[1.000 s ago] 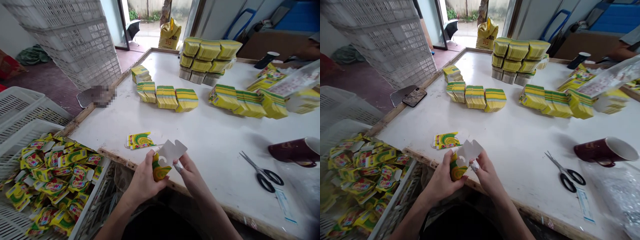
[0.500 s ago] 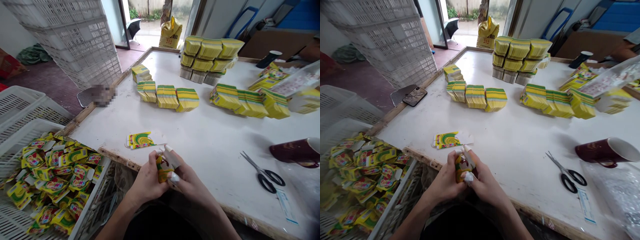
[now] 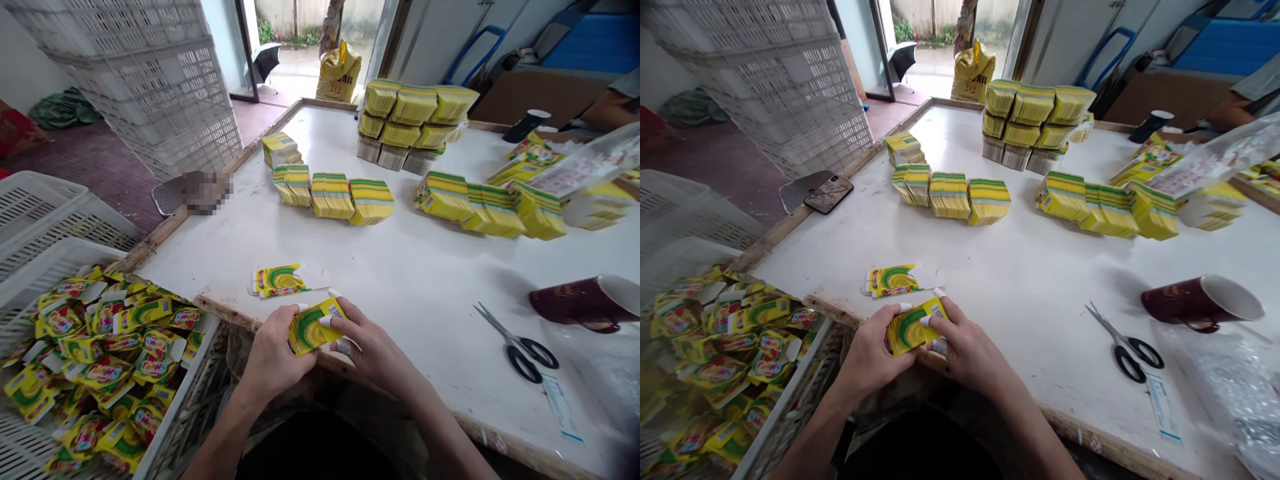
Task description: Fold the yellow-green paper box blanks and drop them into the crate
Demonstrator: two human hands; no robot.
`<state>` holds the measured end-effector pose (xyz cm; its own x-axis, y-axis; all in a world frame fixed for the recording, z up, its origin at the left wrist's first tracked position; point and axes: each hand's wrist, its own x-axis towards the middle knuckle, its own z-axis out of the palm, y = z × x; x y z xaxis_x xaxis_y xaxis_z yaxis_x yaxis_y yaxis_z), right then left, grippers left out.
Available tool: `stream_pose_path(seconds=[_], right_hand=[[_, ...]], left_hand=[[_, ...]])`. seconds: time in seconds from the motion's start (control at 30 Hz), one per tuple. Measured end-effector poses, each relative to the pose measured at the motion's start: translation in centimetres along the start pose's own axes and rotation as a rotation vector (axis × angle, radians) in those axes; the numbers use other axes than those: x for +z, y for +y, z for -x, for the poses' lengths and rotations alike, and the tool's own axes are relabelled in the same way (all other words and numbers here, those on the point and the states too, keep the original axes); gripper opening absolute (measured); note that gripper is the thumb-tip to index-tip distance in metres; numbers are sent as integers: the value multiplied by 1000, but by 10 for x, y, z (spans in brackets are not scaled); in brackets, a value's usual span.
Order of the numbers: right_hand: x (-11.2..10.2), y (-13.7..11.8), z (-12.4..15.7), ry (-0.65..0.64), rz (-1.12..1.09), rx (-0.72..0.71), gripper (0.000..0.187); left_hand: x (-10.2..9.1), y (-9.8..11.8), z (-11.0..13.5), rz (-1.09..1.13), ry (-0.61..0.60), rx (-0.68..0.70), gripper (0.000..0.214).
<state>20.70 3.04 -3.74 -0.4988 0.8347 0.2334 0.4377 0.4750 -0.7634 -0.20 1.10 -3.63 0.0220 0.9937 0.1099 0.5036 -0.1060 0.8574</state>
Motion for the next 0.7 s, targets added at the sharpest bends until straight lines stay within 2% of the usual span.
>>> stream_pose_path(seconds=[0.1,0.23,0.27,0.33,0.37,0.43,0.47,0.5,0.53,0.57,0.63,0.7], right_hand=[[-7,1,-4,-38,-13,-13,26],[6,5,-12,43,-56,60,22],[11,5,-14,71,-106,82,23],[17,6,-20,92,-267,102,40],[18,6,-24,89,-347,105,50],[15,8,-34,63,-380,124,58],[12,9,-41,43,-315,143,54],[10,11,-48,14,-195,166,45],[9,14,-57,-25,-39,192,35],[10,16,-65,-51,37,212,29],[17,22,-83,-74,122,240,25],[29,27,-99,-88,197,272,25]], left_hand=[[-8,1,-9,-68,-67,73,52],[-7,1,-16,-122,-35,89,50],[-6,0,-15,-105,-22,71,52],[-7,-4,-11,41,3,-1,56],[-10,-8,-9,187,72,-41,57],[-22,-17,-3,530,339,-75,52],[-31,-23,-1,695,545,-63,49],[-41,-28,1,786,701,-32,48],[-51,-32,2,826,811,-18,55],[-61,-37,3,929,936,-68,59],[-74,-42,3,1060,987,-215,55],[-76,-43,3,1112,979,-341,52]])
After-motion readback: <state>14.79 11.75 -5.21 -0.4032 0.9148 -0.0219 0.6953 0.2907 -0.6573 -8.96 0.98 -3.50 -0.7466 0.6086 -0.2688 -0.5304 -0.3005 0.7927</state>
